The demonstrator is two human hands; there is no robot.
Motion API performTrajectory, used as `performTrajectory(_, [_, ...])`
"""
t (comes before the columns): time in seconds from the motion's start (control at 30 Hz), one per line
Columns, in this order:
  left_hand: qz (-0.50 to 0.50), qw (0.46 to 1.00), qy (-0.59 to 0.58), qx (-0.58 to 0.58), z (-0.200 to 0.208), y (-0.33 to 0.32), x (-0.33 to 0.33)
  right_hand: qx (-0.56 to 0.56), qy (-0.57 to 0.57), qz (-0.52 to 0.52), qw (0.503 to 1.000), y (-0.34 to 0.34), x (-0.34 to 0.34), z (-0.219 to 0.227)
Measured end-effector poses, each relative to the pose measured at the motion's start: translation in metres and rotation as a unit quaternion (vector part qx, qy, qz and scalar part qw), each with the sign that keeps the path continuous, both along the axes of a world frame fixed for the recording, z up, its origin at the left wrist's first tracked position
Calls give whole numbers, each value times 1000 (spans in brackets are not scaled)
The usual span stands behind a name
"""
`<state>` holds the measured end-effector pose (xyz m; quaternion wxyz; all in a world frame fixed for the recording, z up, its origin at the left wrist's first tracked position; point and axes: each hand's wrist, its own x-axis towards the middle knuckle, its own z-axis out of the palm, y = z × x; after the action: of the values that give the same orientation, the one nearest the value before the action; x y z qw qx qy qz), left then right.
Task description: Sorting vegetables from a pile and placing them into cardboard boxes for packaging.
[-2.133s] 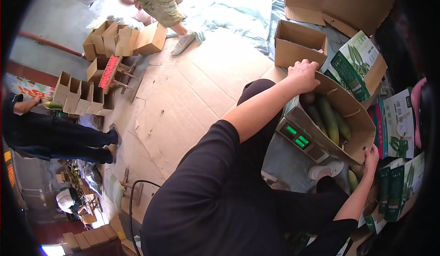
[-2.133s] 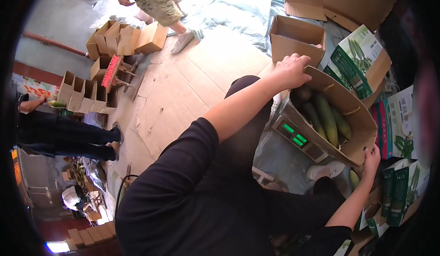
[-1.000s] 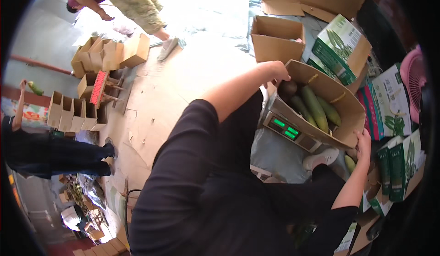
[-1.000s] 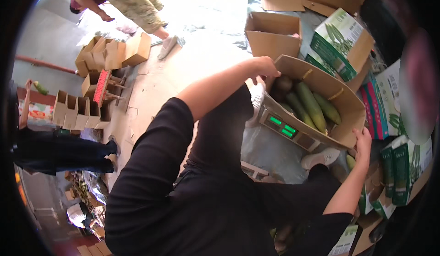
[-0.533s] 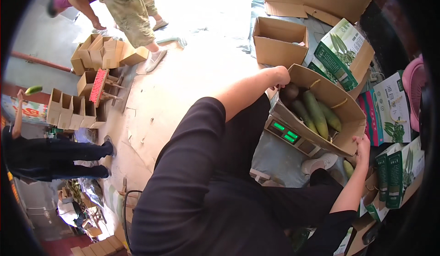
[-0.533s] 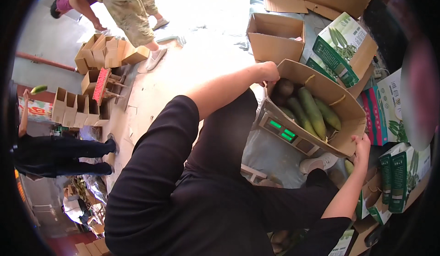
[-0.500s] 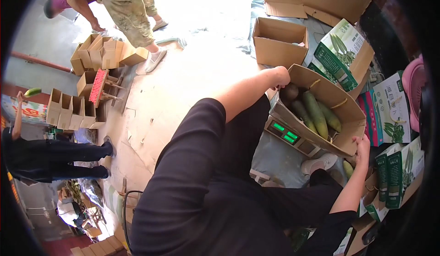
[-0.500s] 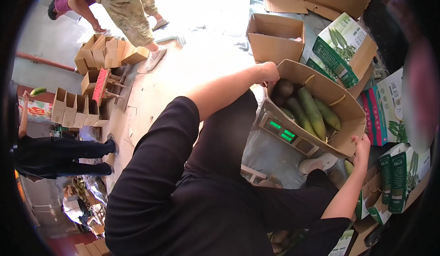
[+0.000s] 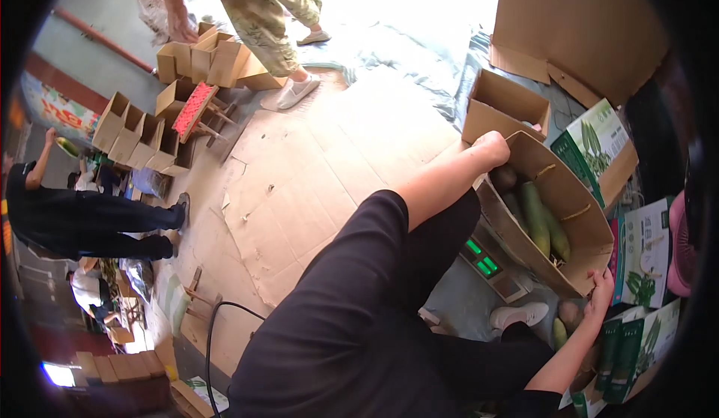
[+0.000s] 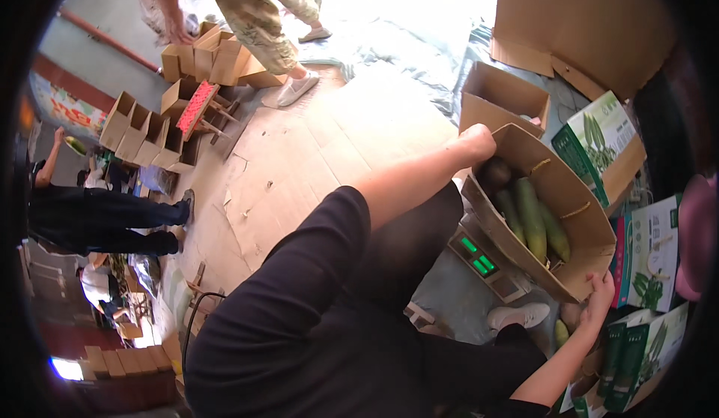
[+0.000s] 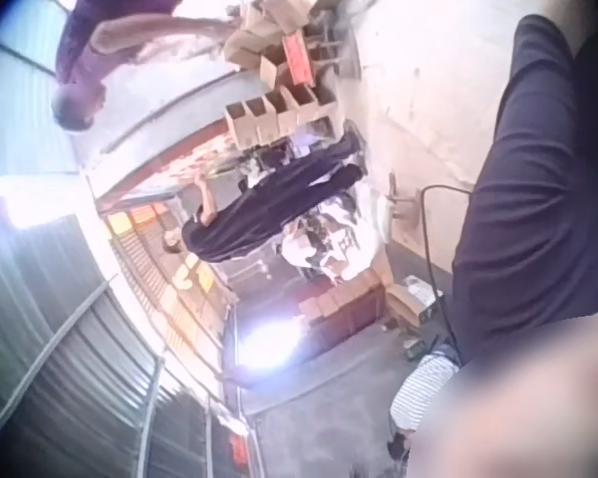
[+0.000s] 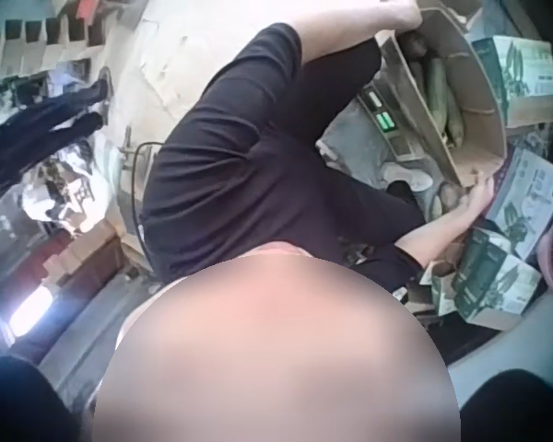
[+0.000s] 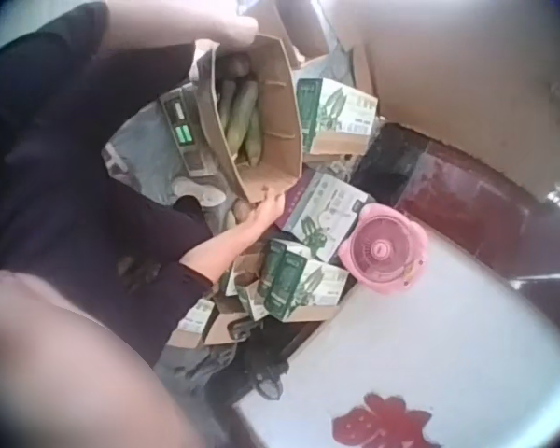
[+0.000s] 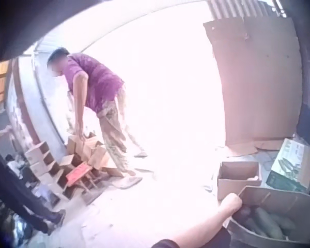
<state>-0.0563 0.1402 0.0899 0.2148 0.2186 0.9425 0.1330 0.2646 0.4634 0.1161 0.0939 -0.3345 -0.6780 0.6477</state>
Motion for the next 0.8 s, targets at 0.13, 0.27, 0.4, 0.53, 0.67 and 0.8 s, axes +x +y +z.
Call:
performTrajectory(0.13, [-343, 883, 130, -291, 46, 0, -4, 9, 4, -22, 1000, -2, -2, 16])
performTrajectory(0.27, [19, 998, 23, -58, 46, -65, -31, 0, 46, 35, 998, -46, -59, 44])
performTrajectory(0.4, [276, 928, -62, 241, 40, -126, -40, -31, 37, 73, 996, -66, -106, 52])
performTrajectory(0.53, [258, 920, 12, 296, 7, -246, -23, 2, 47, 197, 979, -127, -173, 57])
performTrajectory(0.67, [410, 834, -30, 367, 3, -324, 38, 25, -23, 244, 969, -230, -197, 82])
performTrajectory(0.8, [519, 782, -8, 345, -4, -413, 110, 15, -60, 352, 934, -323, -216, 64])
